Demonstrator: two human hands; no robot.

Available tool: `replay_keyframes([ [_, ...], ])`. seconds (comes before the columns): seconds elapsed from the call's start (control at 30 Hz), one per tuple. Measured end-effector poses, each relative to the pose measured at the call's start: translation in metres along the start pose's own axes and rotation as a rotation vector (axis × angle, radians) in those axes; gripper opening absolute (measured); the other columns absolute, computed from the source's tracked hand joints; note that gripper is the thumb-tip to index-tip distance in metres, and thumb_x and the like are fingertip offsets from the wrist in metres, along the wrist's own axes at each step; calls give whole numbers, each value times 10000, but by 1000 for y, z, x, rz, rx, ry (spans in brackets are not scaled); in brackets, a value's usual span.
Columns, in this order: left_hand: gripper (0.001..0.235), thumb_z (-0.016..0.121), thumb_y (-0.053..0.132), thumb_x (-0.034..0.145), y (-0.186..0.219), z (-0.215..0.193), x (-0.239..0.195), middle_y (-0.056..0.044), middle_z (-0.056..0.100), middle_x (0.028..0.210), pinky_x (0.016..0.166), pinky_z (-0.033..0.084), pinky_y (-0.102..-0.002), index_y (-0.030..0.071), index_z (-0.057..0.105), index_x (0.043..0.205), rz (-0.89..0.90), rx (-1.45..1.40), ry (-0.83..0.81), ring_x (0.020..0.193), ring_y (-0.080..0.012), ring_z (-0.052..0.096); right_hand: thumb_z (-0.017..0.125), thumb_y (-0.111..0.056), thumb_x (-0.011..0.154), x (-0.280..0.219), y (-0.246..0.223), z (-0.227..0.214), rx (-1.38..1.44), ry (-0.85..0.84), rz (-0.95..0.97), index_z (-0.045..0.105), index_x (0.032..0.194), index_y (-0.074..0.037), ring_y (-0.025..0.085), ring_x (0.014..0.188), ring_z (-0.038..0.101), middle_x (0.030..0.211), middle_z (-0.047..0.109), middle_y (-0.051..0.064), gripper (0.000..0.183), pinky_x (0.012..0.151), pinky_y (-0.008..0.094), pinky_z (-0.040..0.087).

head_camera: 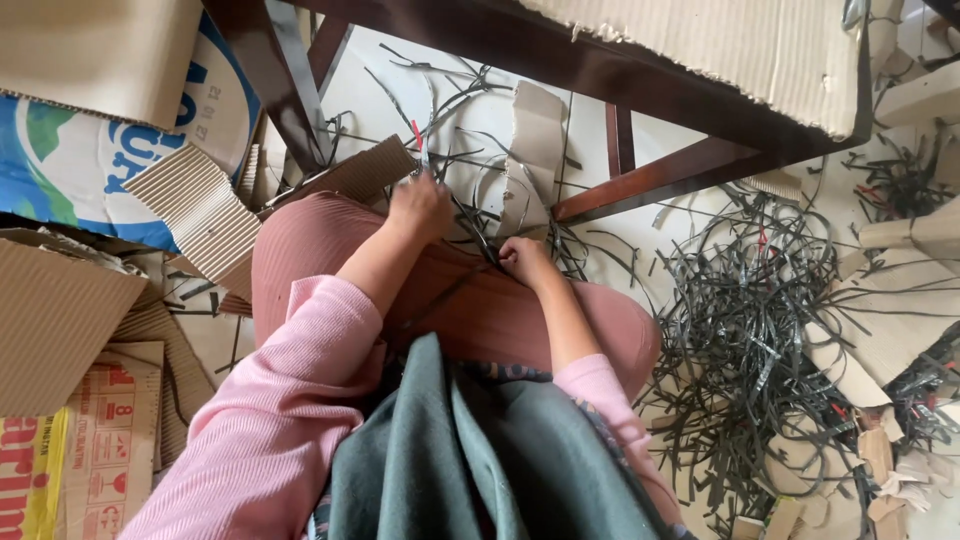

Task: The person cuts strips of black tape and wraps them around a cardboard roll. They then place the roll on a wooden chair leg and secure it with additional tape. The person repeats this process with another cardboard roll.

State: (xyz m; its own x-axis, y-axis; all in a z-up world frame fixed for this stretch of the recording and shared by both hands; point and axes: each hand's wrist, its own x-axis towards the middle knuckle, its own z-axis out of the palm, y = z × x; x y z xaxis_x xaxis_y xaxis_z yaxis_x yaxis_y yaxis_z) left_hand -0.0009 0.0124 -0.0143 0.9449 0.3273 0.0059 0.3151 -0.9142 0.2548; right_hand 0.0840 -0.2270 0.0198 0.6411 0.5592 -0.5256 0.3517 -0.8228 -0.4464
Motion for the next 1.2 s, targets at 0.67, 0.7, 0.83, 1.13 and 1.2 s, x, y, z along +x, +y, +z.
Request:
replay_keyframes([
  [0.67, 508, 666, 348, 764, -58, -28, 6, -111, 610, 1419, 1148, 305, -587, 88, 762, 1191, -301, -25, -244, 1391, -421, 464, 673, -183, 924, -49, -57, -24, -23, -72, -75, 753, 1121, -121, 337, 1140, 699, 1094, 756, 174, 221, 966, 452, 582],
  [0.7, 594, 726, 423, 719, -47, -36, 4, -103, 594, 1454, 1156, 329, -573, 99, 757, 1216, -285, -22, -279, 1412, -417, 450, 654, -165, 933, -49, -58, -27, 9, -125, -97, 761, 1144, -77, 376, 1165, 687, 1122, 752, 216, 253, 994, 471, 573],
  [0.83, 455, 735, 247, 783, -14, -67, -17, -237, 698, 1142, 856, 602, -578, 24, 739, 1179, -391, 23, -264, 1102, -478, 668, 690, -251, 941, -13, -56, -7, -121, -252, -189, 726, 1224, -68, 389, 1246, 639, 1240, 707, 221, 338, 1037, 501, 542],
  [1.13, 346, 661, 191, 680, 10, -41, -70, 9, 705, 1157, 911, 506, -466, 149, 792, 997, -49, 264, 192, 1301, -261, 535, 801, -401, 827, 34, -48, 19, -94, -294, -263, 737, 1139, 8, 393, 1177, 681, 1138, 745, 237, 518, 971, 528, 566],
  [1.2, 493, 640, 156, 705, 12, -44, -79, -33, 646, 1324, 1025, 467, -524, 88, 744, 1182, -64, 165, 134, 1426, -278, 426, 777, -283, 861, 4, -78, -6, -161, -326, -248, 725, 1144, 31, 395, 1186, 676, 1157, 739, 241, 425, 984, 505, 574],
])
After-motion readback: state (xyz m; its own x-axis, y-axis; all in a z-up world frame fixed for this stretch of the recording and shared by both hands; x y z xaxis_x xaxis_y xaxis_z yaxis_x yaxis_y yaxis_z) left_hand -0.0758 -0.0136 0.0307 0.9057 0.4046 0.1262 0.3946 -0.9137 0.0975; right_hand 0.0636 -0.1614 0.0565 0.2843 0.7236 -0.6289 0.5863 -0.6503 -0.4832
